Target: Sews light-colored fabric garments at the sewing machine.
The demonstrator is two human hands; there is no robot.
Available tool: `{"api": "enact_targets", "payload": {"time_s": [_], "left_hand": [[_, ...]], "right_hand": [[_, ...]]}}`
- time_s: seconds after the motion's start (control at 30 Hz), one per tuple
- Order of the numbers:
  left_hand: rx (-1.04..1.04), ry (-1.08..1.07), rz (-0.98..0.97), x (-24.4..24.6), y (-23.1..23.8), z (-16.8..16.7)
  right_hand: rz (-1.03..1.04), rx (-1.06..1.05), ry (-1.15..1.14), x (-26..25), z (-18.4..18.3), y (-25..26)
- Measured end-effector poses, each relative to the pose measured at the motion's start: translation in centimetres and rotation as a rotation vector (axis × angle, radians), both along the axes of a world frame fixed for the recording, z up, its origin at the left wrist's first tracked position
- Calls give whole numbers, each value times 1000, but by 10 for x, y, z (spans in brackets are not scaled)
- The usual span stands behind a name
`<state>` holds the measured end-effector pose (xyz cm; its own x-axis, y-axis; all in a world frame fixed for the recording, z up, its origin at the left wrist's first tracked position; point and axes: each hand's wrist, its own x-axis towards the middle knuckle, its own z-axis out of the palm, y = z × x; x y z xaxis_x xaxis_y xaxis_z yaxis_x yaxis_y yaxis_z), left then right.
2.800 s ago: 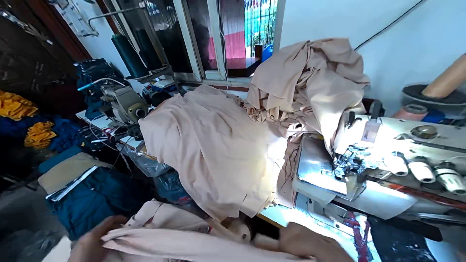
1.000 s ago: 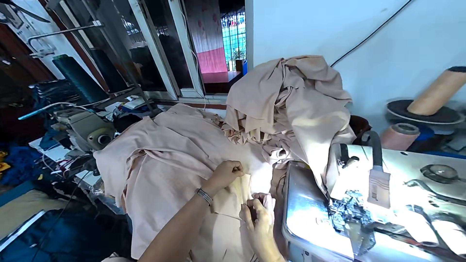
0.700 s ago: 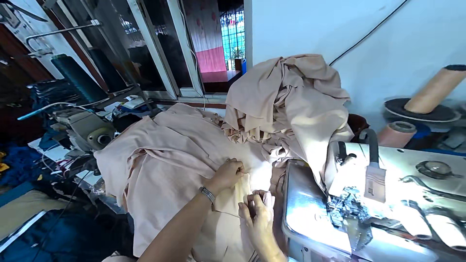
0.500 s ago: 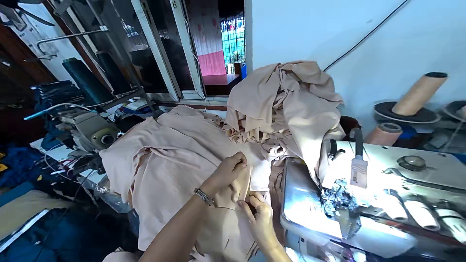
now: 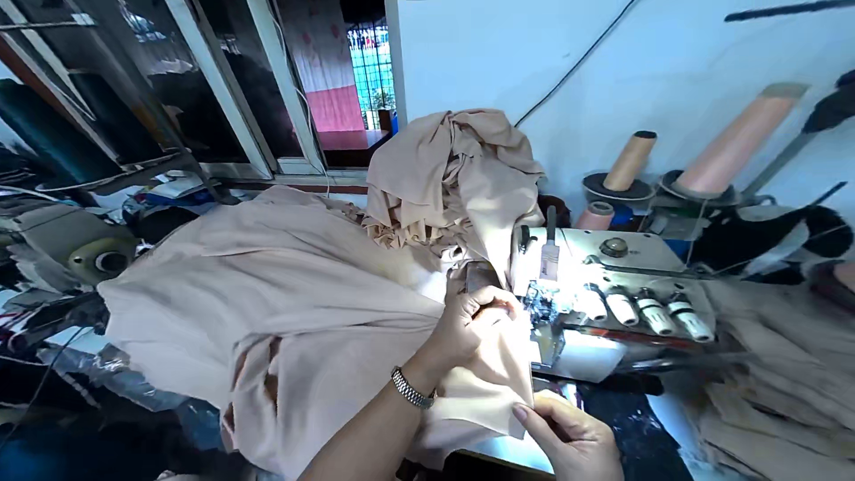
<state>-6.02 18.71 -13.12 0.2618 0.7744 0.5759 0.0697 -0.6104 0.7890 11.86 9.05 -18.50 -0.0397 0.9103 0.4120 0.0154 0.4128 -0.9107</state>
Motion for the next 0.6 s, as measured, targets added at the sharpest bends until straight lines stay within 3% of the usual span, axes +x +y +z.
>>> {"api": "enact_targets", "payload": {"time_s": [0.13, 0.27, 0.6], "left_hand": [[-75, 18, 31, -12, -11, -6], [-136, -1, 108, -18, -19, 3], [-130, -23, 120, -18, -9, -10]], "right_hand": [[122, 44, 36, -3, -34, 14], [225, -87, 224, -7, -56, 20], [48, -195, 138, -14, -57, 10]]}}
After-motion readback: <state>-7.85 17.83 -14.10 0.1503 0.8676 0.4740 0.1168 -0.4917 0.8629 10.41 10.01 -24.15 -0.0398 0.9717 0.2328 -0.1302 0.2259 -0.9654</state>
